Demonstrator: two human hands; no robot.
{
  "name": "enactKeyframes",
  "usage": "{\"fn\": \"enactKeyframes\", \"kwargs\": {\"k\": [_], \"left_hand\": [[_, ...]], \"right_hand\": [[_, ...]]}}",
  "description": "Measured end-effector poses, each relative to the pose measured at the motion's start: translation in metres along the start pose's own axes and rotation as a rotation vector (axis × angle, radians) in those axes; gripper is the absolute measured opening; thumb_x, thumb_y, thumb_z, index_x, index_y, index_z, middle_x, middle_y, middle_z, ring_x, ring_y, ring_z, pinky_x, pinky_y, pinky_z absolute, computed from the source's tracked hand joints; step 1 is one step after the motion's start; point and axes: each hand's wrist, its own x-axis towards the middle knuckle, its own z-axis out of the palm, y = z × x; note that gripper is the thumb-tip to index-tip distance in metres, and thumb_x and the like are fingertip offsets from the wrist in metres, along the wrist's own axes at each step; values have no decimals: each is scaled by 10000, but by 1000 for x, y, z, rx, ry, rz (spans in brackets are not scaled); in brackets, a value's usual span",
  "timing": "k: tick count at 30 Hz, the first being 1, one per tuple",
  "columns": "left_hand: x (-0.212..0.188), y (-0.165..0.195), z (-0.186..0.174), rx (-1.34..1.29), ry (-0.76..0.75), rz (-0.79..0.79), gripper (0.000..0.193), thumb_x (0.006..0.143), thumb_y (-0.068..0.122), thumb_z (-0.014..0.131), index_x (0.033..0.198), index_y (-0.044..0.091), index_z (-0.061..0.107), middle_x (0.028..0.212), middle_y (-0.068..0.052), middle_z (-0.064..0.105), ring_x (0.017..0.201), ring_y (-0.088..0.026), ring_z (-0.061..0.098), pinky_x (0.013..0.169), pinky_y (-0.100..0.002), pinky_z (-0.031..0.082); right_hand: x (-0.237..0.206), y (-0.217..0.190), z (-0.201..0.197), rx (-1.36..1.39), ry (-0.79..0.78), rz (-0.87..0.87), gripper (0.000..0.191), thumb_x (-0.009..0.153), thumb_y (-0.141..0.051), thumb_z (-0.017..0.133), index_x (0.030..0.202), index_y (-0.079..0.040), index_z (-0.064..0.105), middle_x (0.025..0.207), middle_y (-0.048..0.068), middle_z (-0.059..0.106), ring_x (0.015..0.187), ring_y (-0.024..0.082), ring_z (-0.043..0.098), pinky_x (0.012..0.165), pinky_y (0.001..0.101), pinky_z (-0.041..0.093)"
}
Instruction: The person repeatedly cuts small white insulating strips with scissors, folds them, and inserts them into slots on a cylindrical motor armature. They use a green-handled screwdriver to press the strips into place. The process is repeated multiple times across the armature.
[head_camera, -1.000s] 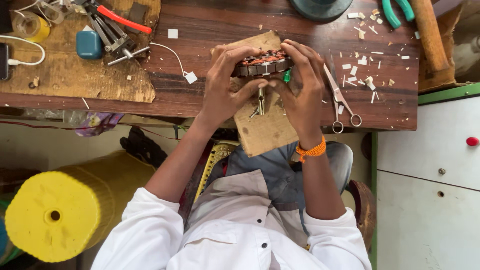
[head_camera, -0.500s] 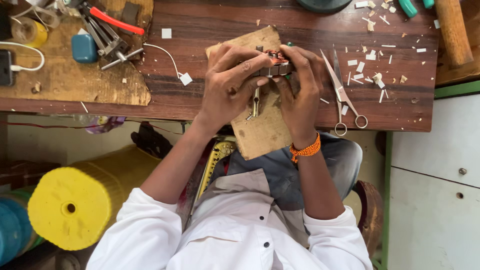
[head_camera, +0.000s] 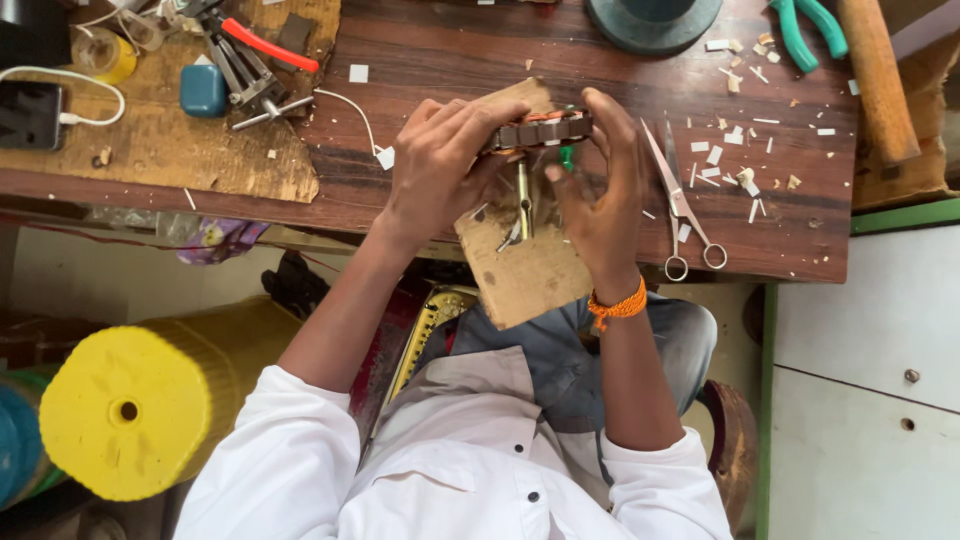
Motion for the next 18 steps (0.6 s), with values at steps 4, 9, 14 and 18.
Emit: {"fn": "enactKeyframes", "kwargs": {"k": [4,9,14,18], "left_hand": [[5,9,-13,110,-19,48,461,911,171,821,1329,180,628,1212,25,750,1111,-160,703,912,-362,498],[12,10,-21,49,-65,-3,508,881,157,832,1343,158,621,1222,6,733,1110,-203,689,939,-387,501],[20,7,-13,-189,-58,35,610,859,148,849,1404,145,574,1313,-57,685,1156,-282,639,1039,-398,521],[19,5,-7,-346,-60,-46,630,895,82,824,1455,152,542,1299,7,719,1110,-192,683,1047,-386,538]], "right_hand": [[-13,-5,-2,13,-58,-41,461,1084,-210,732,1464,-154,476,1620,114,453,1487,259,473,1219,391,506],[-14,-4,-2,-179,-141,-136,491,1012,-172,754,1452,-125,540,1666,139,379,1595,352,342,1333,493,379],[-15,-4,1,-195,-115,-101,390,1039,-118,705,1419,-123,615,1656,152,407,1586,356,373,1319,485,404],[-15,-5,2,-168,-81,-71,347,1037,-35,670,1374,-115,659,1634,159,434,1563,352,415,1315,475,433]]}}
